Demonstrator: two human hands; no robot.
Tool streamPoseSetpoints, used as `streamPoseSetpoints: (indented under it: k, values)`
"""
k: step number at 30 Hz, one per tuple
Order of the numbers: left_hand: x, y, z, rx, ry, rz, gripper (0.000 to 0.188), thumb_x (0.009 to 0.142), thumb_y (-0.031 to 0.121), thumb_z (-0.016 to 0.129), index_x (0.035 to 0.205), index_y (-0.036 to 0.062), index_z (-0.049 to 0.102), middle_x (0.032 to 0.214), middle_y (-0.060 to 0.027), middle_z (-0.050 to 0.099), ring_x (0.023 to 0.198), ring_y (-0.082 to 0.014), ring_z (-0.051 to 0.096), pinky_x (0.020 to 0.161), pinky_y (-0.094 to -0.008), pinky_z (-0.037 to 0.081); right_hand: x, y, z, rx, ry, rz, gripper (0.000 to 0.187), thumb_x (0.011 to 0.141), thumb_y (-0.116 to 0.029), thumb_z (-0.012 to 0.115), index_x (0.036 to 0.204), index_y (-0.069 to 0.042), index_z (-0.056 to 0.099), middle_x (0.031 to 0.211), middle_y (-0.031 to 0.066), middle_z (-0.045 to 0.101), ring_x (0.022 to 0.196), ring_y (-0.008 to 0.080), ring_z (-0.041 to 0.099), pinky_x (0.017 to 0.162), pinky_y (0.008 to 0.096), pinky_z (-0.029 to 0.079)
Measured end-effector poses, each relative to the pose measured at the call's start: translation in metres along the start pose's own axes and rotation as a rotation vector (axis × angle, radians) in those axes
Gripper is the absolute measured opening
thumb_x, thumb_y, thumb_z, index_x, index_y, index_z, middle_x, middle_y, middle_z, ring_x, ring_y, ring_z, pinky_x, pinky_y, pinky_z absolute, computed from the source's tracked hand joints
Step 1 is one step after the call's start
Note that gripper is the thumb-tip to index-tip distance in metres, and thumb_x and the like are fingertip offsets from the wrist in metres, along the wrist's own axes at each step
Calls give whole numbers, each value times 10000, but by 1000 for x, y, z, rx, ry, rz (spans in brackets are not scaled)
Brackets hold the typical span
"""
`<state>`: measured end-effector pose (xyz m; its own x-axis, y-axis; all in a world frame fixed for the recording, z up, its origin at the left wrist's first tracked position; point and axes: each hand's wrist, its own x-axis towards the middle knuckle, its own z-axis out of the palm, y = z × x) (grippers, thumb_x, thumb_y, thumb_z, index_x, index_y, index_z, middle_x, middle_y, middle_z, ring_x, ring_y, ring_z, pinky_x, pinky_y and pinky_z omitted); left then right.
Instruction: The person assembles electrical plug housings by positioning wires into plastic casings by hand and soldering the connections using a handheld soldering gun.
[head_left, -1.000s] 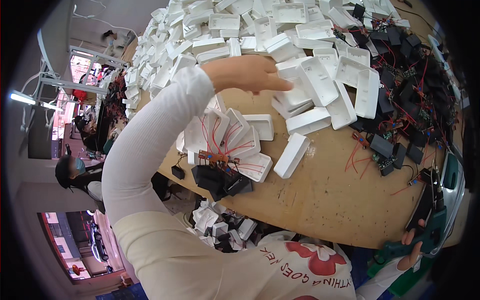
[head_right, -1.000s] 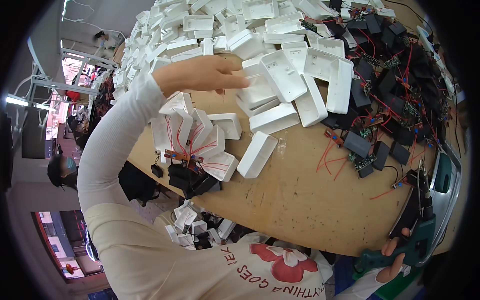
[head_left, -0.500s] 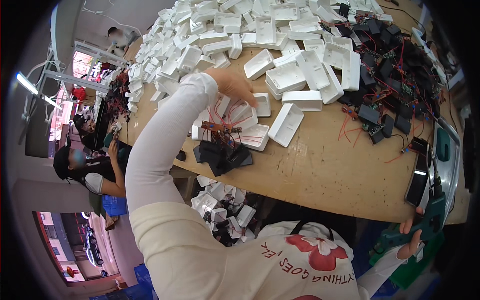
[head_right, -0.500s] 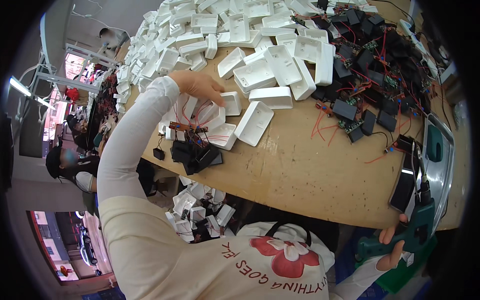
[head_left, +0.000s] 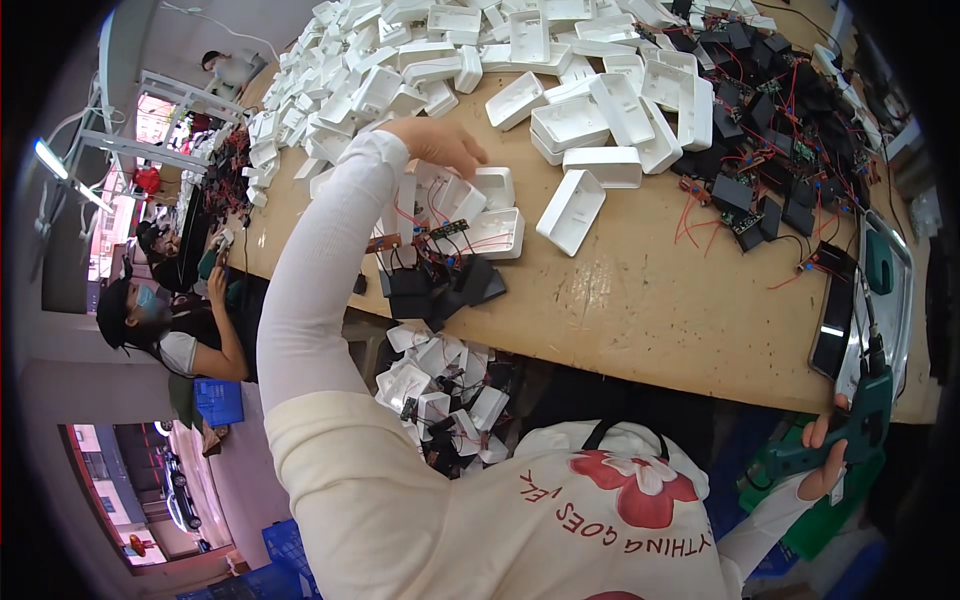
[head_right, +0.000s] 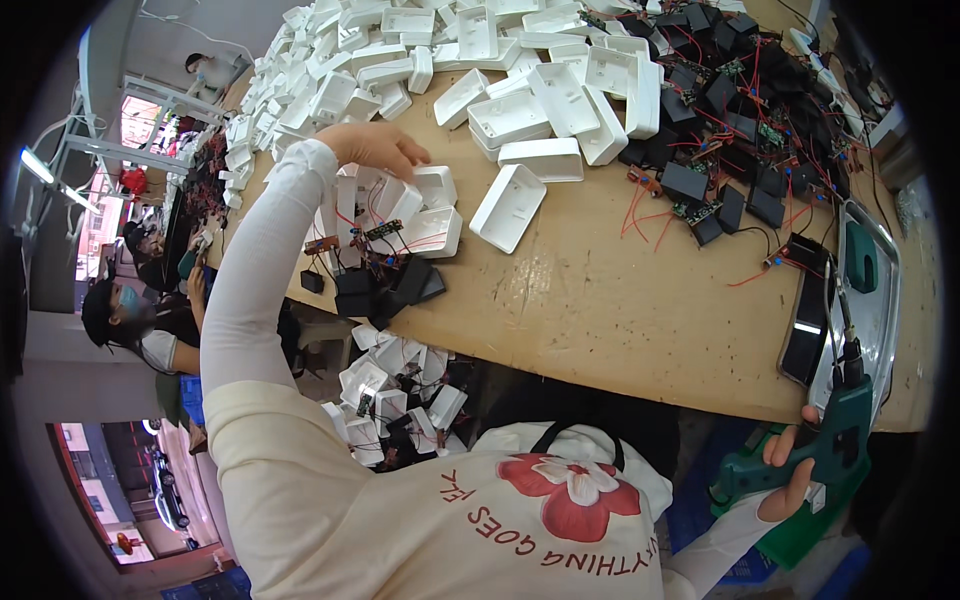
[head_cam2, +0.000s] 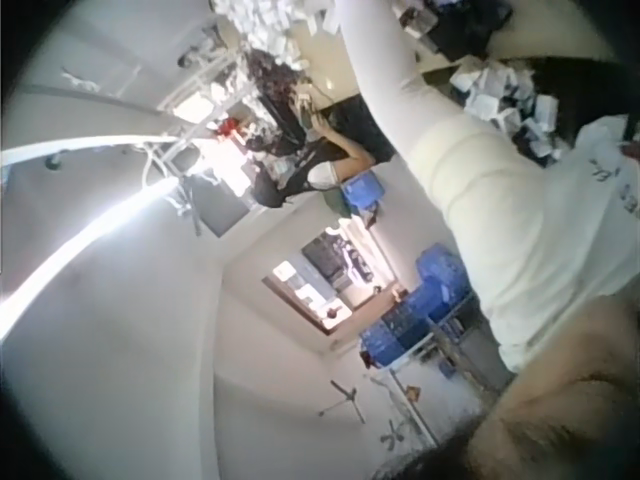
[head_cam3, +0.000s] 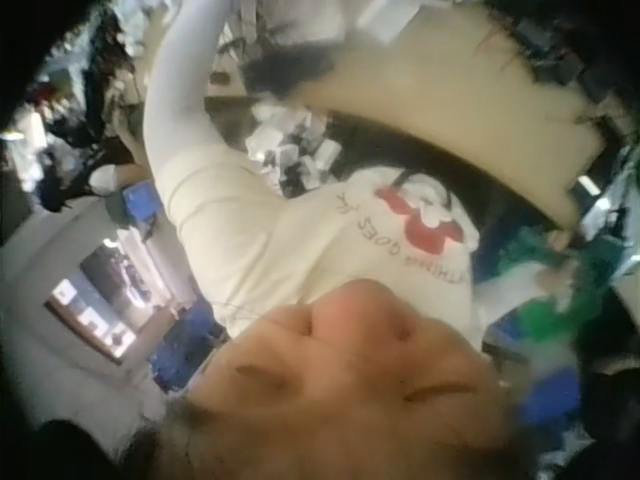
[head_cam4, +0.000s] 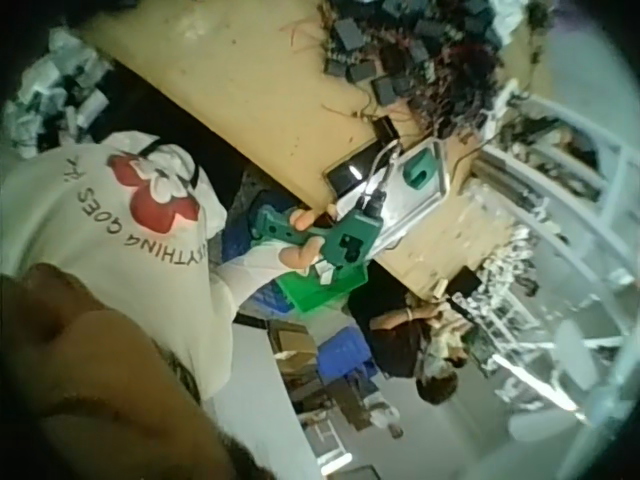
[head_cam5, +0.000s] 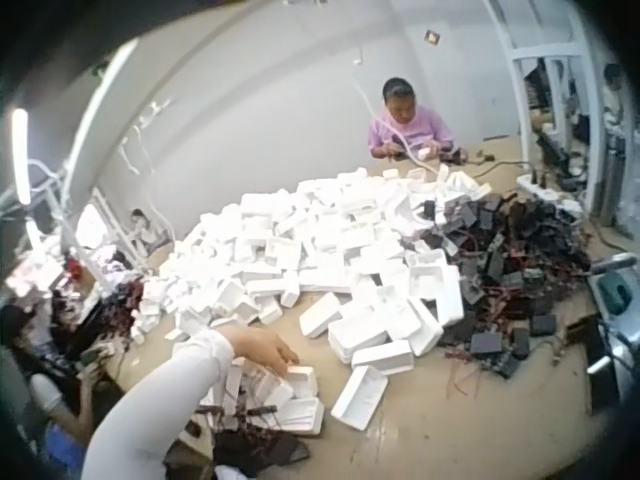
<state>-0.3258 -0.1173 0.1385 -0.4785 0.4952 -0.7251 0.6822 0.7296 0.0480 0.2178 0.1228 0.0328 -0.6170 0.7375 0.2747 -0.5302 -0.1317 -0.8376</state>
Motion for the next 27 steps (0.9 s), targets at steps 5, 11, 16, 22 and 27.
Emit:
streamPoseSetpoints:
  k: [5,11,16,22,27]
  values:
    - [6,2,-1,74,114,118,410,742,209,586,1112,34,593,979,-81,636,858,-167,572,771,-273,439,-3,-1,0,-16,-6,2,472,925,-153,444,1333,-14,253,1309,183,378,680,95,421,580,219,362]
    - [-15,-27,-6,-290,359,62,323,841,158,520,1114,-11,553,985,-121,617,850,-174,560,762,-289,427,-4,-1,-5,-26,18,16,487,922,-160,458,1336,-14,246,1317,181,376,677,90,420,578,219,365]
    - [-11,-22,-1,-205,662,131,273,865,168,511,1060,-21,543,937,-124,610,860,-219,567,777,-319,430,-6,5,-10,-36,8,-11,504,926,-147,449,1369,-84,218,1298,180,374,669,81,413,576,219,363]
    - [0,-20,-2,308,797,328,216,813,94,501,1017,32,538,909,-168,607,853,-341,582,740,-394,460,-12,6,-18,-1,15,15,511,920,-125,450,1371,-87,213,1301,183,377,668,87,417,585,223,370]
    - [4,-2,-2,414,912,360,197,773,62,522,970,71,524,879,-130,605,767,-359,590,658,-428,468,-18,5,-22,-3,84,-3,497,919,-147,449,1347,-15,234,1313,198,374,685,98,441,586,228,378]
